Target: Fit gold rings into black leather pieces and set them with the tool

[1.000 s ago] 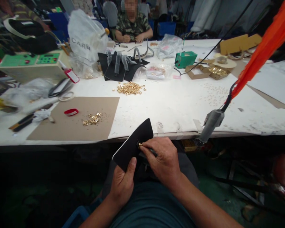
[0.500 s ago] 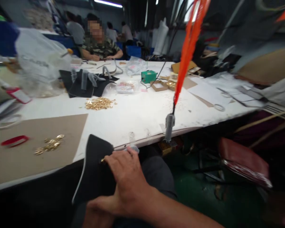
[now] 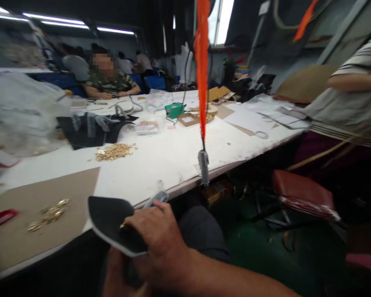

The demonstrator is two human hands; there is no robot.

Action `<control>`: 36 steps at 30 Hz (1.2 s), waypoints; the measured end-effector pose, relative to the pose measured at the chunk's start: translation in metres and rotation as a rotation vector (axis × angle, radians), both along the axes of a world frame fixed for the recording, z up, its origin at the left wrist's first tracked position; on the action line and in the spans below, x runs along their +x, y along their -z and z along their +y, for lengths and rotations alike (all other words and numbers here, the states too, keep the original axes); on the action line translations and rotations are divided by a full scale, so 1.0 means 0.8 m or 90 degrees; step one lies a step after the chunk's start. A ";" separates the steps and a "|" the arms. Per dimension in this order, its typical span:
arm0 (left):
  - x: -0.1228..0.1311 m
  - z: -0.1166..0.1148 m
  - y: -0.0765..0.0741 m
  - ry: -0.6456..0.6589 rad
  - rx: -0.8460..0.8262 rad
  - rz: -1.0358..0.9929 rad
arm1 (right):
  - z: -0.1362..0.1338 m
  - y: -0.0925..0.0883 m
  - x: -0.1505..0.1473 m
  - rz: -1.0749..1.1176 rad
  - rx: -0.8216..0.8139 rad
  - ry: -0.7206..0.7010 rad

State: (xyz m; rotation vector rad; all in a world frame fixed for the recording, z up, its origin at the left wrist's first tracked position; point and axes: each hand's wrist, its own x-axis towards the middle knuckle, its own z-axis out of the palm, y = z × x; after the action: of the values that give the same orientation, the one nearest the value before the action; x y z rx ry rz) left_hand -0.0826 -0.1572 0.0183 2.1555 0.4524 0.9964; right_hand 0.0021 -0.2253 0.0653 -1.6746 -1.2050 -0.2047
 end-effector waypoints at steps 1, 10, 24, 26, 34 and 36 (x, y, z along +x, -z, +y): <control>-0.020 0.010 0.006 0.000 0.007 0.002 | -0.006 -0.005 0.000 0.004 0.013 -0.008; -0.053 0.050 -0.004 -0.060 -0.260 -0.034 | -0.050 0.020 0.029 -0.066 -0.056 -0.194; -0.037 0.083 -0.029 0.301 -0.141 -0.040 | -0.060 0.060 0.066 0.030 -0.097 -0.324; -0.034 0.085 -0.028 0.297 -0.154 -0.028 | -0.057 0.056 0.066 0.043 -0.100 -0.313; -0.015 0.092 -0.023 0.162 -0.203 0.099 | -0.031 0.041 0.076 0.064 -0.134 -0.249; -0.007 0.098 -0.024 0.110 -0.274 0.158 | -0.019 0.036 0.077 0.136 -0.175 -0.203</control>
State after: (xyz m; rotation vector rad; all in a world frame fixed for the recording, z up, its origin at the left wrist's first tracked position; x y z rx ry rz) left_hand -0.0882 -0.0790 0.0373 1.8899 0.5326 0.4827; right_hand 0.0637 -0.2402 0.0363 -1.6571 -1.3598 0.3427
